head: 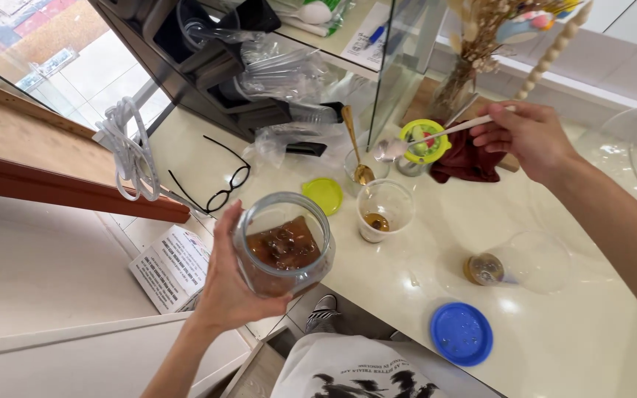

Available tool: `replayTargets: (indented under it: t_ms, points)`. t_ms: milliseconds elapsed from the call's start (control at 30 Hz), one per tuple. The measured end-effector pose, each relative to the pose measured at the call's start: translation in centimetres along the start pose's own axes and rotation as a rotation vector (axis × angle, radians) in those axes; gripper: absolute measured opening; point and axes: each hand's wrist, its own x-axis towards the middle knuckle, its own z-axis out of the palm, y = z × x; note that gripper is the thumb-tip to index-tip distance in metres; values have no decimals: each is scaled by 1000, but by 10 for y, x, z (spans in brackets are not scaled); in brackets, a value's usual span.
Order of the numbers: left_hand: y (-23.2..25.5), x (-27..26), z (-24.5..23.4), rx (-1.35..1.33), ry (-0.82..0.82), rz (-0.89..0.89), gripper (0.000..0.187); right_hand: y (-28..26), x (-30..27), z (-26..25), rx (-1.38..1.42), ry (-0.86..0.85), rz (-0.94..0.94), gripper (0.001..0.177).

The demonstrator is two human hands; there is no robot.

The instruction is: Prepare a drink by pouring liquid from a squeeze bottle and adding ingredients from a jar with a spoon.

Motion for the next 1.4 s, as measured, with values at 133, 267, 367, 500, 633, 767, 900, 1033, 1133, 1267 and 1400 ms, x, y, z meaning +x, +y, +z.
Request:
replayTargets:
  t_ms: [133, 267, 367, 500, 633, 767, 900, 1033, 1133, 1267, 1400]
  points:
    - [-16, -4, 3, -21, -38, -66, 144, -2, 18, 7, 22, -8, 59, 26]
    - [-19, -14, 25, -69, -123, 140, 137, 27, 25, -30, 246, -12, 137, 24]
    - [-18, -17, 54, -119, -218, 314, 132, 51, 18, -68, 354, 66, 175, 24]
    - [-16, -17, 109, -219, -333, 353, 134, 65, -8, -104, 426, 166, 176, 22]
    - [-19, -18, 170, -244, -330, 408, 139, 63, -31, -122, 438, 180, 141, 21]
    - [-25, -12, 205, -257, -275, 414, 137, 53, -46, -125, 445, 173, 117, 22]
    - [-29, -9, 223, -285, -218, 453, 133, 34, -66, -122, 447, 169, 61, 22]
    - [-30, -6, 233, -267, -175, 390, 137, 28, -129, -129, 201, 285, -169, 23]
    - [-27, -6, 239, -283, -125, 410, 140, 33, -173, -133, -98, 500, 232, 28]
    - [-20, -6, 245, -259, -90, 417, 141, 55, -278, -27, -165, 441, -151, 24]
    - [-20, -10, 244, -284, -119, 413, 138, 42, -275, 99, -497, 500, -115, 21]
